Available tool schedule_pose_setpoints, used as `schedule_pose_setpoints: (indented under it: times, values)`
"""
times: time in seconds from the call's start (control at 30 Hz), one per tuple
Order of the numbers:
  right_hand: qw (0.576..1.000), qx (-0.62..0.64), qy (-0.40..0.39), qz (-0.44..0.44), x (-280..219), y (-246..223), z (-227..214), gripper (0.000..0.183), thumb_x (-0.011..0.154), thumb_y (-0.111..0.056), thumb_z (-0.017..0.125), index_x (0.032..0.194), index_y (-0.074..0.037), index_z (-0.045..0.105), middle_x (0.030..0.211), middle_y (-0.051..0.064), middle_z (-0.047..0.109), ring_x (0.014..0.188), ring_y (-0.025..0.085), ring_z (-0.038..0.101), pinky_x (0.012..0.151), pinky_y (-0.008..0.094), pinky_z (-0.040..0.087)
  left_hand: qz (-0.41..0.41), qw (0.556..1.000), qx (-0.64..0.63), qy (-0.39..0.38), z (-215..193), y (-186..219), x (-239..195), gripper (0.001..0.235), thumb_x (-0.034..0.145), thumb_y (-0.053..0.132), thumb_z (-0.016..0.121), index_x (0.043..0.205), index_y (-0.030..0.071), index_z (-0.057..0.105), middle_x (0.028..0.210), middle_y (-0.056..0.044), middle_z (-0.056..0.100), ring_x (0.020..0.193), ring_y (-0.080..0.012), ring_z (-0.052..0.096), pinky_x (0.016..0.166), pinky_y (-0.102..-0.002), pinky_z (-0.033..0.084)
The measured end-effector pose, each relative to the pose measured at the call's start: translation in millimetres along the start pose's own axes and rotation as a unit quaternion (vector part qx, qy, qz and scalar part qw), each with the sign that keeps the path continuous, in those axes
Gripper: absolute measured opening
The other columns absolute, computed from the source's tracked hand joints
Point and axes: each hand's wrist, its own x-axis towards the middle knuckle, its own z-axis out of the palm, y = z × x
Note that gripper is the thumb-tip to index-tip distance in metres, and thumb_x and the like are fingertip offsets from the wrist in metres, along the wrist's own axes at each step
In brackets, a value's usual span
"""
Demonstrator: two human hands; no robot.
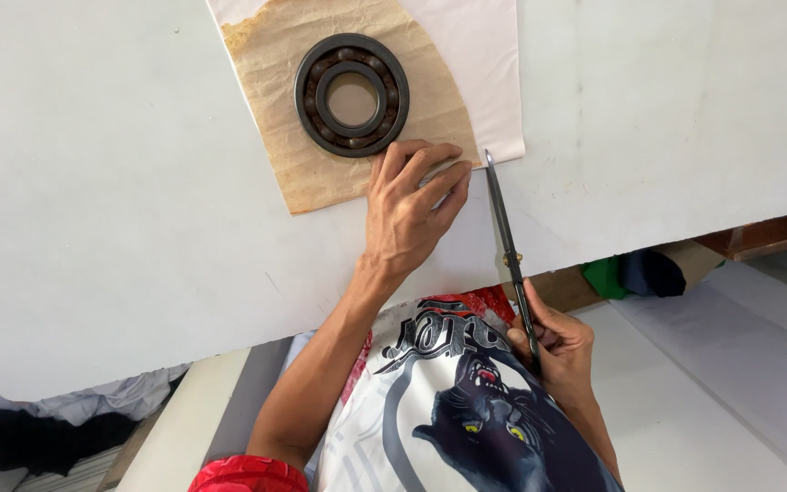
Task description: Using a template and scissors to cut garment components from fabric on a work table.
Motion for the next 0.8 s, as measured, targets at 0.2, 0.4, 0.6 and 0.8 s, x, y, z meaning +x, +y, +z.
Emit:
schedule_pose_setpoints:
  times: [0.2,0.4,0.6,0.8]
  values:
    - [1.0,0.027,-0.009,-0.001,7.3,-0.1,-1.4,0.067,0.075,0.005,0.079,0.139,0.008,0.059,0.068,0.012,0.06,0.061,0.014,0.068,0.045,0.024,0.047,-0.005,1.0,-0.005,0.0,-2.1,2.6,1.7,0.005,0.089,0.008,0.077,0.09,0.013,0.078,0.101,-0.002,0.073,0.096,-0.0241,0.066,0.078,-0.035,0.049]
    - [1.0,-0.016,-0.018,-0.014,15.4,-7.7,-0.7,0.065,0.075,0.008,0.078,0.138,0.007,0.061,0.066,0.013,0.061,0.059,0.013,0.065,0.044,0.024,0.046,-0.009,1.0,-0.009,0.0,-3.3,2.7,2.7,0.006,0.089,0.008,0.077,0.091,0.013,0.078,0.101,-0.002,0.073,0.095,-0.0246,0.066,0.077,-0.035,0.049]
    - [0.999,-0.03,-0.014,-0.004,11.3,-3.3,-8.6,0.063,0.076,0.008,0.078,0.137,0.006,0.061,0.066,0.014,0.061,0.06,0.013,0.064,0.044,0.026,0.045,-0.011,1.0,-0.008,-0.002,-1.6,1.9,1.9,0.008,0.087,0.006,0.077,0.091,0.012,0.078,0.101,-0.003,0.073,0.095,-0.0248,0.066,0.078,-0.036,0.049]
    - [0.999,-0.011,-0.034,-0.017,25.9,-2.1,-14.4,0.067,0.071,0.007,0.079,0.136,0.008,0.062,0.063,0.011,0.058,0.057,0.009,0.061,0.044,0.021,0.044,-0.016,1.0,-0.013,-0.006,-3.2,2.8,3.0,0.008,0.087,0.005,0.077,0.091,0.012,0.078,0.101,-0.003,0.073,0.094,-0.0246,0.066,0.077,-0.036,0.048]
